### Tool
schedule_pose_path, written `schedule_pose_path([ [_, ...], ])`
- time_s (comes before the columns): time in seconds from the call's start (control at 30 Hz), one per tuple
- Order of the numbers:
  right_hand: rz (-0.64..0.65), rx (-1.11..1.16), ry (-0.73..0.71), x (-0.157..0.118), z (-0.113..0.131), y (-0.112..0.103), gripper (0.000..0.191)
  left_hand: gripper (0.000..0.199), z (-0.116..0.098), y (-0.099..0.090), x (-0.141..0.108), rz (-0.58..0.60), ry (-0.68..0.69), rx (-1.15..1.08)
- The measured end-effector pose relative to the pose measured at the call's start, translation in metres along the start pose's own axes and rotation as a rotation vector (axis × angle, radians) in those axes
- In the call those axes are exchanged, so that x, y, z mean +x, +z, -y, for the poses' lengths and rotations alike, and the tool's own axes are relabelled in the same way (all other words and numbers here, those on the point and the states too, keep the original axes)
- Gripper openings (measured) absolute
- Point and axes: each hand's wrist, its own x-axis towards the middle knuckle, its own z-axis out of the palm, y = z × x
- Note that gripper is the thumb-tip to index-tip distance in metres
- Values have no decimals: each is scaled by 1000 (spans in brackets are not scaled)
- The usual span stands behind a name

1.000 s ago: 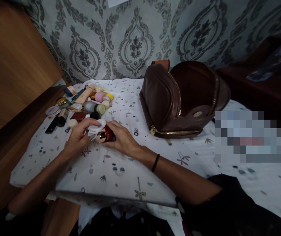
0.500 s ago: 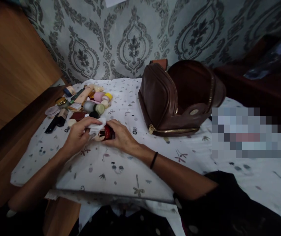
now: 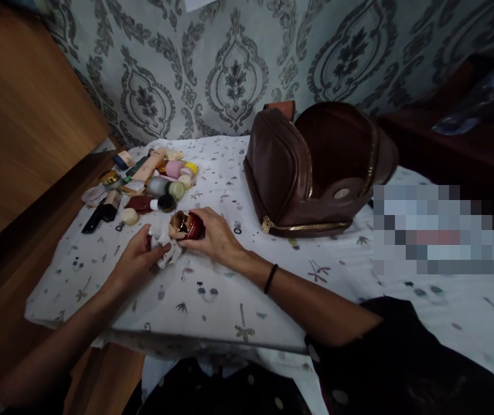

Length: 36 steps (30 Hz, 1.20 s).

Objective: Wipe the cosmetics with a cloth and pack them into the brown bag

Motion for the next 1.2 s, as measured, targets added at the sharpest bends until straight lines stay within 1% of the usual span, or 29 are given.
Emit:
schedule_pose_path([
  [0.07,0,-17,27,0,2,0,62,24,-2,3,-5,-8,1,-8],
  [0.17,2,-33,44,0,3,-1,60,15,-5,6,-12,-33,74,44],
  [0.23,-3,-38,43,-1,2,-1,60,9,-7,7,-16,-37,123,112],
  [0.3,-10,-38,35,-1,1,-1,59,6,-9,8,-20,-37,148,212],
  [0.4,-10,-32,20,-2,-1,0,57,15,-11,9,-25,-30,237,367],
  [0.5,-4,-28,4,-2,0,1,58,25,-12,12,-28,-7,418,455],
  [0.57,-1,-28,-15,-2,0,1,56,28,-13,14,-30,-4,533,483],
  [0.63,5,-25,-44,-3,0,2,53,27,-17,15,-29,-13,602,510],
  [0.7,3,-24,-78,-3,0,2,53,28,-21,14,-25,-48,637,547],
  [0.77,5,-29,-101,-4,0,2,55,30,-24,11,-17,-82,651,586],
  [0.83,21,-34,-106,-4,0,1,59,32,-25,6,-7,-97,636,618],
  [0.97,38,-41,-88,-3,1,0,62,32,-13,-6,10,-87,494,661],
  [1.07,53,-30,-109,-3,1,-1,63,27,-1,-15,13,-77,387,697],
  [1.2,89,-38,-153,-3,0,0,67,19,4,-21,7,-33,341,709],
])
